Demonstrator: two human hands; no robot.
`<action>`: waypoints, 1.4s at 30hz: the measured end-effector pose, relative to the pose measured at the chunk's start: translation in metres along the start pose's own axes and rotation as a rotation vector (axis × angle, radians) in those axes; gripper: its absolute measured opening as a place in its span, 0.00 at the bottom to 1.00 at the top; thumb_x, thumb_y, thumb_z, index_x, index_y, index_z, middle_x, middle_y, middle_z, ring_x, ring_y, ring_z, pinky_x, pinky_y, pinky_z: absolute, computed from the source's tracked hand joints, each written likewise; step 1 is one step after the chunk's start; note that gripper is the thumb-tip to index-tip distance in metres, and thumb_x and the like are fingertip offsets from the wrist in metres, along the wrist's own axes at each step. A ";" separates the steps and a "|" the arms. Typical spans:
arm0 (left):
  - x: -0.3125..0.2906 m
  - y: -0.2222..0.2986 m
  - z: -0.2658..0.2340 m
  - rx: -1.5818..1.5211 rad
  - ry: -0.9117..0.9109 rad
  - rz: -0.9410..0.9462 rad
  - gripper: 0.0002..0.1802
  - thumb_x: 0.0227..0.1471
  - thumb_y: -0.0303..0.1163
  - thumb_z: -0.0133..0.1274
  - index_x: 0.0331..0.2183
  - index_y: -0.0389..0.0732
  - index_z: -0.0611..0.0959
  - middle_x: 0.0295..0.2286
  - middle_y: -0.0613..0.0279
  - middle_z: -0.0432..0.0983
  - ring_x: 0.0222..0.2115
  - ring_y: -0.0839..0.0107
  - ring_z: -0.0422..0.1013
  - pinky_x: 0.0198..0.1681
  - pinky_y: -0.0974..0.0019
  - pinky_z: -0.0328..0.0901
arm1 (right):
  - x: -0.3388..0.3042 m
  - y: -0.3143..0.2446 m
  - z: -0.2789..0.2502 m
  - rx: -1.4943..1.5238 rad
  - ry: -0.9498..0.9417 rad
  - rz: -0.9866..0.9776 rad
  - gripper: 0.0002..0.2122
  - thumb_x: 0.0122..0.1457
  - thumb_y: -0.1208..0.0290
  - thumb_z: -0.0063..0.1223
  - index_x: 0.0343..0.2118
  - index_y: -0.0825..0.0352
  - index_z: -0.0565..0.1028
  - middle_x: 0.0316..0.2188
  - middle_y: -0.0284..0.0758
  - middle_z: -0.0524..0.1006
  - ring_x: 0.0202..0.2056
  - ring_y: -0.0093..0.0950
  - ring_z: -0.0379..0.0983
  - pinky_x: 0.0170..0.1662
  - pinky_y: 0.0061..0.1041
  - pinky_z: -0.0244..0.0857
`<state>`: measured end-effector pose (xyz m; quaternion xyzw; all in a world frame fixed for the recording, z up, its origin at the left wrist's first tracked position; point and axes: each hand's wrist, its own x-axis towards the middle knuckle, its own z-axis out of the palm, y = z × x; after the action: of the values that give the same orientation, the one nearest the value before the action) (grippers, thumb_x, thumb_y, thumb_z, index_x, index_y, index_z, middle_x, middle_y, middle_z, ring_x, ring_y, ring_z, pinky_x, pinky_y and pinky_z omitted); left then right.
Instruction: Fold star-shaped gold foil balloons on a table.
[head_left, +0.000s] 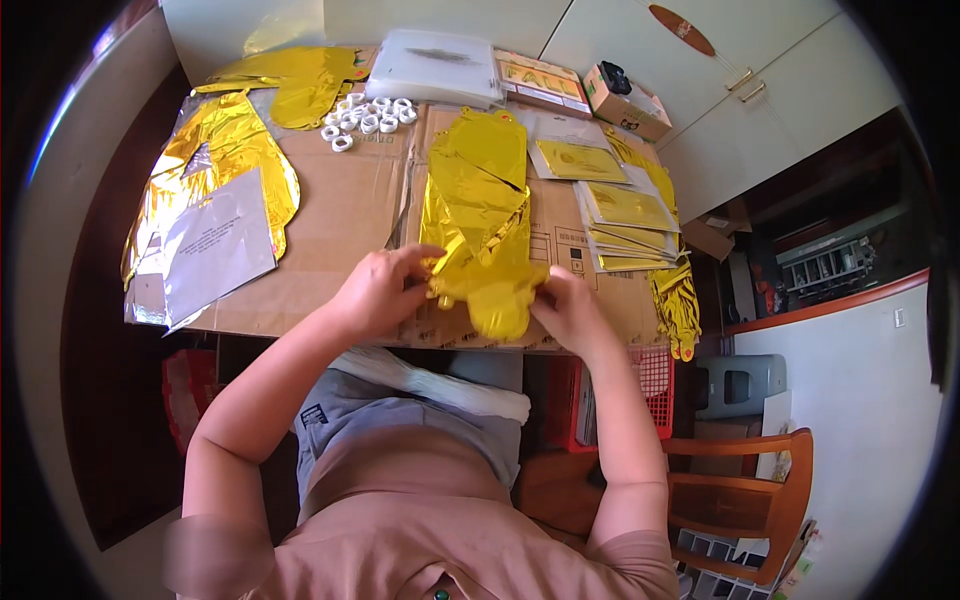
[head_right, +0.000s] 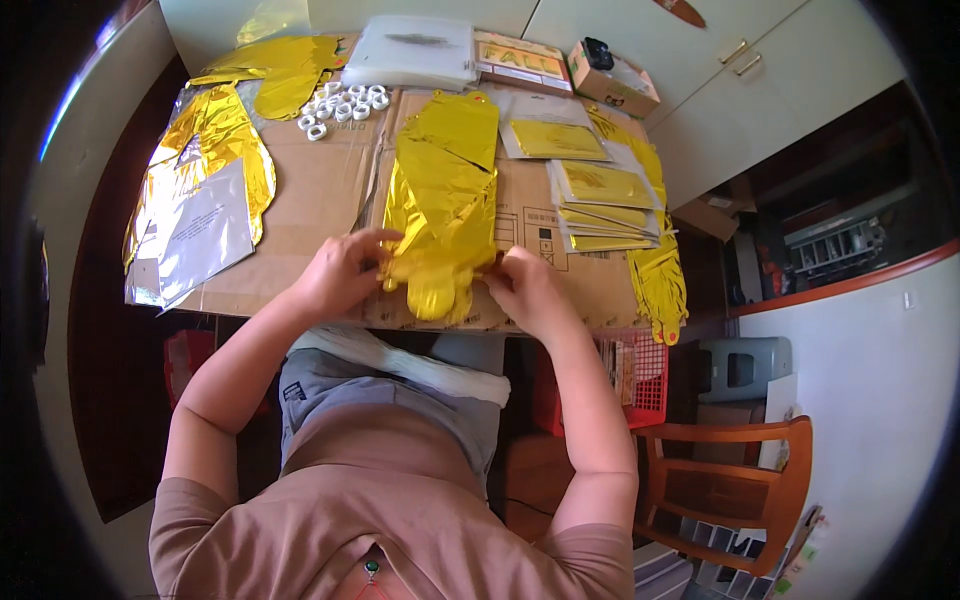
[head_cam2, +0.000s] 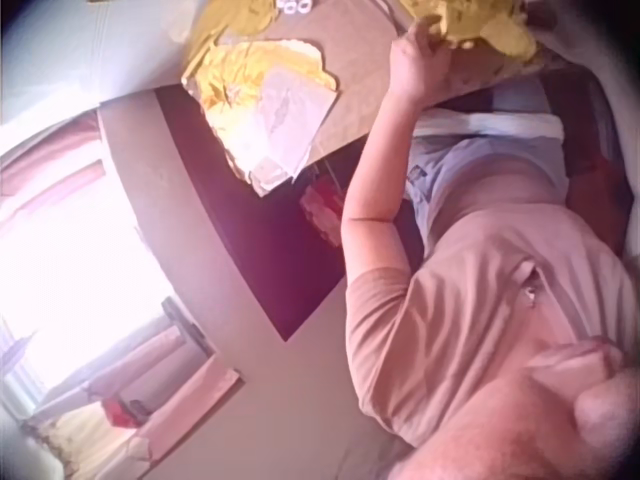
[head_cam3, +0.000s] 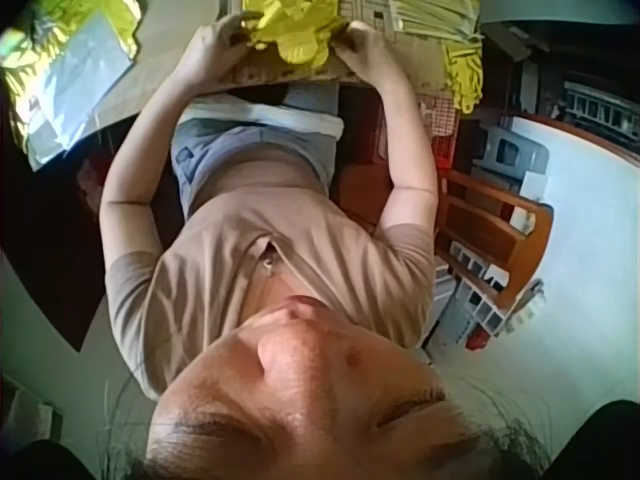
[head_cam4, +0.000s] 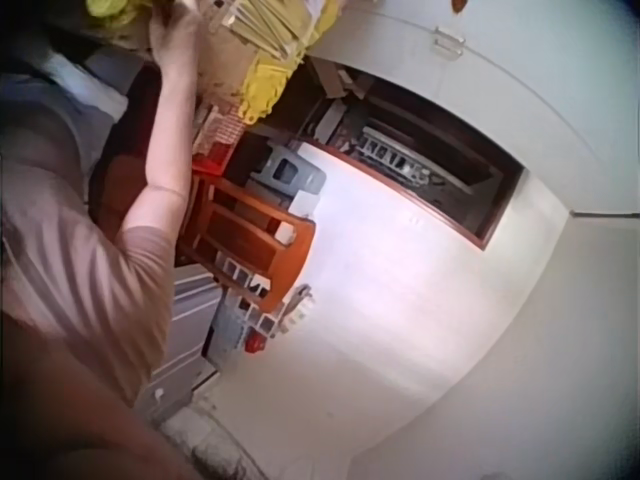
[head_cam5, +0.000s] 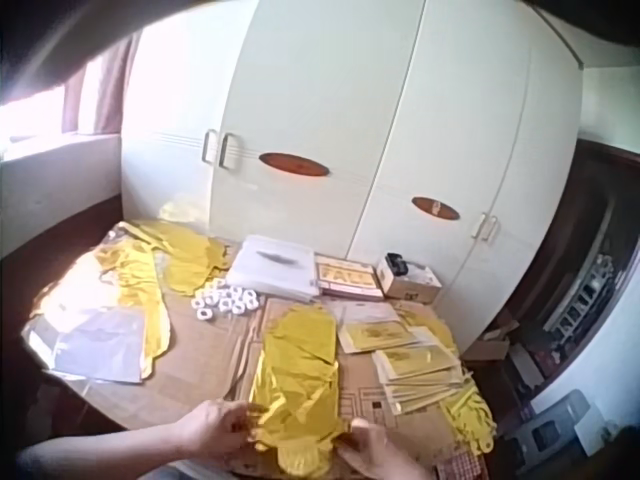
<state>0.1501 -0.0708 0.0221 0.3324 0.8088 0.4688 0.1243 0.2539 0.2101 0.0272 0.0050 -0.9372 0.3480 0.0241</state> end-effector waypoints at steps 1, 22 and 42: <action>0.004 0.008 -0.003 0.030 -0.025 -0.057 0.20 0.48 0.28 0.57 0.46 0.36 0.80 0.28 0.51 0.82 0.31 0.52 0.79 0.38 0.55 0.72 | 0.005 0.004 -0.002 -0.023 -0.051 0.058 0.09 0.57 0.71 0.60 0.32 0.74 0.77 0.30 0.41 0.76 0.32 0.36 0.74 0.36 0.33 0.68; 0.007 0.011 -0.013 0.055 -0.018 -0.249 0.38 0.48 0.30 0.61 0.60 0.32 0.70 0.27 0.57 0.83 0.28 0.68 0.78 0.36 0.64 0.71 | 0.044 0.008 -0.025 0.044 -0.442 0.312 0.12 0.55 0.65 0.63 0.25 0.71 0.80 0.20 0.34 0.79 0.23 0.21 0.72 0.29 0.27 0.66; -0.004 0.007 0.001 0.118 0.068 -0.164 0.36 0.51 0.27 0.56 0.61 0.34 0.67 0.23 0.56 0.78 0.25 0.61 0.76 0.33 0.60 0.70 | 0.043 0.001 -0.024 0.025 -0.450 0.347 0.16 0.62 0.60 0.59 0.26 0.71 0.79 0.19 0.33 0.77 0.21 0.20 0.69 0.27 0.26 0.64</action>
<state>0.1567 -0.0702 0.0268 0.2556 0.8634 0.4197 0.1148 0.2124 0.2270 0.0470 -0.0781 -0.9015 0.3485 -0.2446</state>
